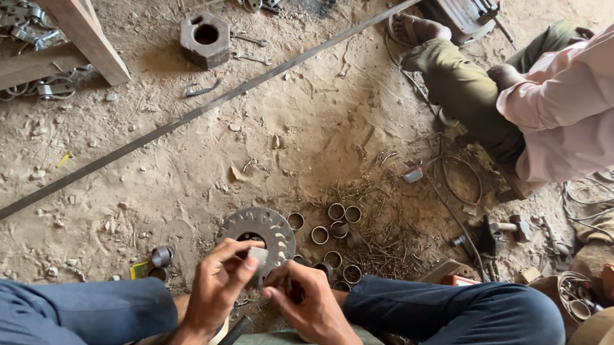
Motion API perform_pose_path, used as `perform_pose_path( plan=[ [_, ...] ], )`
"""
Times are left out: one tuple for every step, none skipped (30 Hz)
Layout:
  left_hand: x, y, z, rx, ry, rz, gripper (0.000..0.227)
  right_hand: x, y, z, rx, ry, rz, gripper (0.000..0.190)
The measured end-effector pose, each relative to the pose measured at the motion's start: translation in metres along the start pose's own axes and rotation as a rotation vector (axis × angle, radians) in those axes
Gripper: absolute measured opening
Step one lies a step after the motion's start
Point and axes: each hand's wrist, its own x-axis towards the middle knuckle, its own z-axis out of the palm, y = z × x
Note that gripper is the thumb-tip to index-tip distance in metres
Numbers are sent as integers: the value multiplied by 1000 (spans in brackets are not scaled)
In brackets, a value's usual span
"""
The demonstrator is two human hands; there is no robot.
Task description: The person sits on the ground and uses a hammer to tap a metal ring into a gear-like metal part. They repeatedly adjust the ring and hammer it into place while another person works nearby.
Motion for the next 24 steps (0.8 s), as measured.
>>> perform_pose_path(
  plan=[
    [3,-3,0,-31,56,-28,45,-3,2,0,-2,-31,66,19],
    [5,-5,0,-61,112,-56,45,-8,6,-1,-3,-62,133,20],
    [5,-6,-3,-81,164,-68,44,-15,10,-1,-83,-162,84,22],
    [6,-6,-6,-100,216,-80,43,-26,15,-2,-163,-263,35,23],
    [6,-6,-8,-119,267,-94,42,-37,22,-2,-242,-363,-12,25],
    [6,-5,-10,-183,279,-112,41,-46,31,0,-345,-494,27,25],
    [7,-3,-12,-248,295,-132,39,-55,41,-1,-438,-620,78,23],
    [8,-1,-12,-314,312,-152,38,-64,50,-1,-536,-754,136,22],
    [6,0,-11,-316,298,-141,37,-72,59,1,-608,-846,193,22],
    [7,2,-9,-317,285,-129,35,-76,67,6,-675,-895,234,22],
    [5,4,-9,-314,282,-117,34,-77,74,11,-714,-934,252,22],
    [3,6,-8,-286,270,-95,33,-77,78,19,-727,-933,247,22],
    [4,8,-6,-254,260,-74,32,-76,79,24,-705,-934,236,23],
    [3,9,-4,-223,250,-54,31,-74,78,27,-673,-947,226,22],
    [4,12,-3,-234,245,-50,31,-71,75,30,-644,-953,212,22],
    [4,15,-2,-245,241,-47,31,-68,70,33,-614,-960,198,23],
    [4,18,-1,-258,231,-43,30,-65,65,34,-622,-967,238,20],
    [4,21,-2,-249,233,-36,31,-62,61,35,-631,-973,279,18],
    [3,24,-1,-243,238,-33,31,-63,56,33,-640,-984,323,16],
    [4,26,0,-238,242,-31,31,-61,55,31,-624,-993,316,16],
    [2,28,1,-245,255,-34,31,-57,57,30,-604,-1017,307,18],
    [4,29,2,-252,268,-38,31,-58,59,29,-583,-1041,299,22],
    [2,30,1,-252,291,-47,32,-61,62,29,-517,-1082,284,23],
    [2,30,1,-272,300,-55,33,-60,66,29,-451,-1123,269,24]
  ],
)
